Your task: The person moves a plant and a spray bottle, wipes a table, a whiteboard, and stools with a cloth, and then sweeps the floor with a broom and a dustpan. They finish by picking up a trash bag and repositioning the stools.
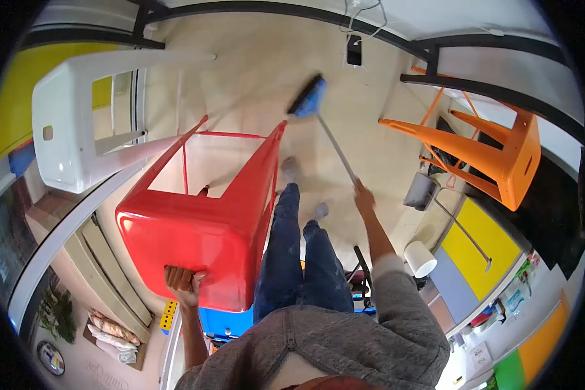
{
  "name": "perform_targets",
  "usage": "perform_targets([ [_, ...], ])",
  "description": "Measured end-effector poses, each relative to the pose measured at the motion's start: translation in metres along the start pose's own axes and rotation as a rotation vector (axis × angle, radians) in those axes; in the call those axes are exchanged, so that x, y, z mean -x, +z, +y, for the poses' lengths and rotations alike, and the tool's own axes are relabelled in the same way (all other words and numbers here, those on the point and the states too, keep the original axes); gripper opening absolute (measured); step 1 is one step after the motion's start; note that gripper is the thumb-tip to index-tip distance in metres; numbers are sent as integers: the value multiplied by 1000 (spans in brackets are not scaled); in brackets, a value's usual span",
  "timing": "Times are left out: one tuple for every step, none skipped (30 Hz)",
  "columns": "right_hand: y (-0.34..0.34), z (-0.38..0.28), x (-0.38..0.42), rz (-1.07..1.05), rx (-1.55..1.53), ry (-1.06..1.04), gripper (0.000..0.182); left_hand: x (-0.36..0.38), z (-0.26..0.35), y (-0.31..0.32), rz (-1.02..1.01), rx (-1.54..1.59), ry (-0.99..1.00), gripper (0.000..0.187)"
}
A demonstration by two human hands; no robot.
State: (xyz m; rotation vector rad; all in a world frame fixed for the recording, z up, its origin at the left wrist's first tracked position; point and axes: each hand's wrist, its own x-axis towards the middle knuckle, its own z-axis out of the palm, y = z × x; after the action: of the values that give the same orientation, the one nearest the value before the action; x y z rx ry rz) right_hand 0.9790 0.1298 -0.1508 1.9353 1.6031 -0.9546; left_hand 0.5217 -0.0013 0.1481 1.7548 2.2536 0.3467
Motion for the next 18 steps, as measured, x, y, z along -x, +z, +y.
perform_targets([
  [-7, 43, 32, -62, -15, 144, 41, 2, 10, 5, 26, -48, -75, 40],
  [-4, 94, 67, 49, -116, 144, 43, 9, 20, 10, 45, -99, -151, 38],
  [-12, 123, 95, 50, -171, 326, 37, 16, 29, 16, 65, -153, -227, 36],
  [-19, 147, 113, 54, -83, 434, 34, 21, 33, 28, 163, -203, -286, 31],
  [-28, 157, 127, 55, 6, 541, 32, 24, 33, 31, 176, -157, -329, 31],
  [-32, 164, 135, 84, 9, 650, 28, 26, 30, 31, 190, -111, -372, 31],
  [-41, 159, 140, 114, 8, 757, 26, 25, 28, 33, 209, -67, -412, 31],
  [-29, 172, 157, 170, 110, 603, 28, 22, 29, 31, 226, -38, -389, 30],
  [-16, 184, 184, 223, 210, 445, 30, 27, 26, 28, 189, -40, -425, 30],
  [-12, 184, 201, 221, 163, 430, 37, 29, 20, 29, 169, -39, -460, 30],
  [-30, 158, 218, 90, 69, 455, 45, 30, 18, 32, 149, -38, -494, 30],
  [-39, 138, 228, 36, -17, 314, 48, 31, 19, 33, 187, -25, -517, 30],
  [-52, 112, 227, -152, -554, 257, 53, 28, 18, 36, 225, -6, -536, 30],
  [-66, 87, 227, -367, -1071, 320, 60, 22, 20, 40, 270, 19, -554, 31],
  [-60, 65, 205, -568, -1373, 416, 67, 13, 30, 40, 280, 44, -545, 30],
  [-74, 47, 187, -606, -1416, 319, 66, 4, 47, 41, 288, 67, -543, 29],
  [-76, 30, 168, -648, -1385, 201, 66, -6, 59, 44, 303, 87, -541, 28],
  [-77, 13, 146, -689, -1353, 82, 66, -19, 65, 51, 298, 114, -524, 27],
])
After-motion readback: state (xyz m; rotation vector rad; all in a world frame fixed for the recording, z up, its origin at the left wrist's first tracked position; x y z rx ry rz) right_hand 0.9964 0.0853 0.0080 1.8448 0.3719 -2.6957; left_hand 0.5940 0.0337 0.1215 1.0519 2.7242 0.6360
